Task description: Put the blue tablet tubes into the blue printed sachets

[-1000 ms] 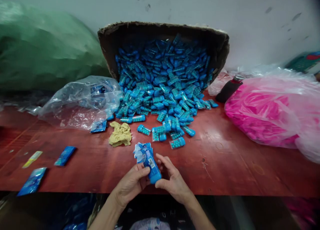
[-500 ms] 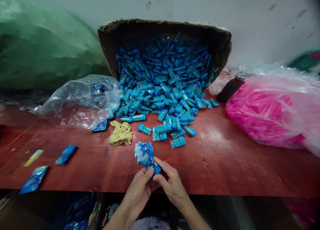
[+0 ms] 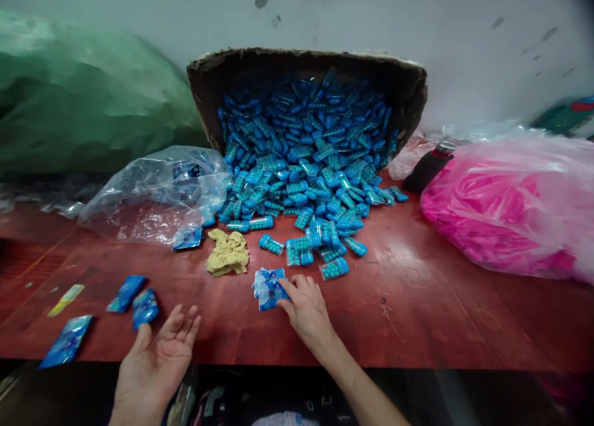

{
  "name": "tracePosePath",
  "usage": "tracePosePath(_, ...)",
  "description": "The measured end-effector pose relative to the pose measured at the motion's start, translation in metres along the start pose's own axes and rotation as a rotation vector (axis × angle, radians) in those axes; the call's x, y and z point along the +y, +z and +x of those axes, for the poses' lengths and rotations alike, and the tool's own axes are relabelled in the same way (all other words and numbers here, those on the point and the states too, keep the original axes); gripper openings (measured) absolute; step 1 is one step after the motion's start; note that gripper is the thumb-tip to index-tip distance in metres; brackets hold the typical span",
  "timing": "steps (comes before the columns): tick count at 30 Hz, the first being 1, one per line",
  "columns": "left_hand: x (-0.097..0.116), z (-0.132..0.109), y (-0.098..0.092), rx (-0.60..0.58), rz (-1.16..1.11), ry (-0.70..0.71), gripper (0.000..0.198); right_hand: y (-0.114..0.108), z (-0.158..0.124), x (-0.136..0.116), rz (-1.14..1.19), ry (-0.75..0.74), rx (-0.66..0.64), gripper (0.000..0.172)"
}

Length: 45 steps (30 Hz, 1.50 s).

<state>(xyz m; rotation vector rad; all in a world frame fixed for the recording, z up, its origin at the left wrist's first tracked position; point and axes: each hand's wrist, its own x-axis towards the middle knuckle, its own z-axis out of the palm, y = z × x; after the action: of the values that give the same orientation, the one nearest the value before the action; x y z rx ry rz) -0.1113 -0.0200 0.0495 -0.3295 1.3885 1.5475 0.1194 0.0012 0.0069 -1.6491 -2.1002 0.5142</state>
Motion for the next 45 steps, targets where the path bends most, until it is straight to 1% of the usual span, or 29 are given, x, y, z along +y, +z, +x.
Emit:
tracePosePath(2, -0.013, 0.001, -0.001, -0.077, 0.070, -0.040, 0.025, 0.009, 0.007, -0.002, -0.108, 0.028, -0.001, 0.020)
tracePosePath(4, -0.036, -0.001, 0.000, -0.211, 0.171, -0.071, 0.018, 0.017, 0.009, -0.002, -0.157, 0.038, 0.017, 0.013)
tracePosePath(6, -0.061, -0.005, 0.003, -0.349, 0.289, -0.021, 0.010, 0.021, 0.008, -0.001, -0.169, 0.029, 0.046, 0.014)
tracePosePath(8, -0.081, -0.010, 0.006, -0.432, 0.415, 0.046, 0.019, 0.022, 0.006, 0.000, -0.174, 0.018, 0.064, 0.016)
tracePosePath(10, -0.091, -0.012, 0.009, -0.470, 0.543, 0.145, 0.025, 0.018, 0.005, -0.001, -0.179, 0.019, 0.057, 0.014)
tracePosePath(11, -0.091, -0.011, 0.012, -0.474, 0.612, 0.236, 0.025, 0.015, 0.006, -0.003, -0.184, 0.023, 0.044, 0.012)
tracePosePath(12, -0.089, -0.009, 0.014, -0.468, 0.686, 0.363, 0.024, 0.012, 0.008, -0.006, -0.187, 0.026, 0.029, 0.013)
tracePosePath(15, -0.070, 0.007, 0.025, -0.402, 0.903, 0.869, 0.026, 0.005, 0.026, -0.020, -0.175, -0.008, 0.005, 0.031)
tracePosePath(17, -0.054, 0.024, 0.034, -0.342, 1.021, 1.152, 0.034, 0.008, 0.047, -0.032, -0.144, -0.071, -0.004, 0.042)
tracePosePath(18, -0.047, 0.035, 0.039, -0.319, 1.079, 1.237, 0.038, 0.012, 0.059, -0.038, -0.131, -0.098, -0.013, 0.046)
tracePosePath(19, -0.042, 0.045, 0.044, -0.303, 1.129, 1.289, 0.040, 0.018, 0.072, -0.043, -0.125, -0.121, -0.043, 0.046)
tracePosePath(20, -0.038, 0.056, 0.049, -0.308, 1.182, 1.307, 0.041, 0.025, 0.084, -0.048, -0.121, -0.133, -0.060, 0.043)
tracePosePath(22, -0.037, 0.073, 0.055, -0.347, 1.284, 1.305, 0.039, 0.039, 0.106, -0.055, -0.113, -0.157, -0.096, 0.025)
tracePosePath(23, -0.038, 0.080, 0.056, -0.358, 1.327, 1.315, 0.037, 0.045, 0.115, -0.057, -0.109, -0.168, -0.110, 0.018)
tracePosePath(25, -0.044, 0.086, 0.055, -0.372, 1.357, 1.356, 0.034, 0.049, 0.123, -0.057, -0.098, -0.195, -0.140, 0.019)
tracePosePath(26, -0.048, 0.087, 0.053, -0.373, 1.345, 1.378, 0.033, 0.047, 0.123, -0.055, -0.091, -0.210, -0.152, 0.020)
tracePosePath(28, -0.055, 0.084, 0.047, -0.380, 1.313, 1.392, 0.034, 0.036, 0.114, -0.046, -0.075, -0.242, -0.166, 0.017)
tracePosePath(30, -0.060, 0.080, 0.044, -0.371, 1.313, 1.380, 0.035, 0.019, 0.095, -0.033, -0.059, -0.269, -0.164, 0.017)
tracePosePath(32, -0.062, 0.078, 0.043, -0.359, 1.331, 1.372, 0.036, 0.003, 0.071, -0.016, -0.060, -0.270, -0.157, 0.027)
tracePosePath(33, -0.062, 0.078, 0.043, -0.354, 1.335, 1.373, 0.036, -0.002, 0.058, -0.008, -0.070, -0.261, -0.152, 0.028)
tracePosePath(35, -0.061, 0.078, 0.044, -0.349, 1.333, 1.380, 0.036, -0.004, 0.035, 0.005, -0.122, -0.221, -0.122, 0.021)
tracePosePath(37, -0.060, 0.074, 0.044, -0.332, 1.290, 1.399, 0.036, 0.003, 0.019, 0.013, -0.155, -0.169, -0.069, 0.013)
tracePosePath(39, -0.062, 0.064, 0.039, -0.315, 1.198, 1.405, 0.035, 0.012, 0.011, 0.015, -0.160, -0.127, -0.013, 0.012)
tracePosePath(41, -0.066, 0.048, 0.030, -0.327, 1.097, 1.340, 0.034, 0.018, 0.008, 0.012, -0.157, -0.097, 0.025, 0.013)
tracePosePath(42, -0.069, 0.039, 0.023, -0.349, 1.064, 1.261, 0.033, 0.019, 0.008, 0.011, -0.159, -0.087, 0.035, 0.013)
tracePosePath(45, -0.080, 0.015, 0.006, -0.409, 1.003, 0.936, 0.031, 0.018, 0.008, 0.008, -0.174, -0.072, 0.046, 0.013)
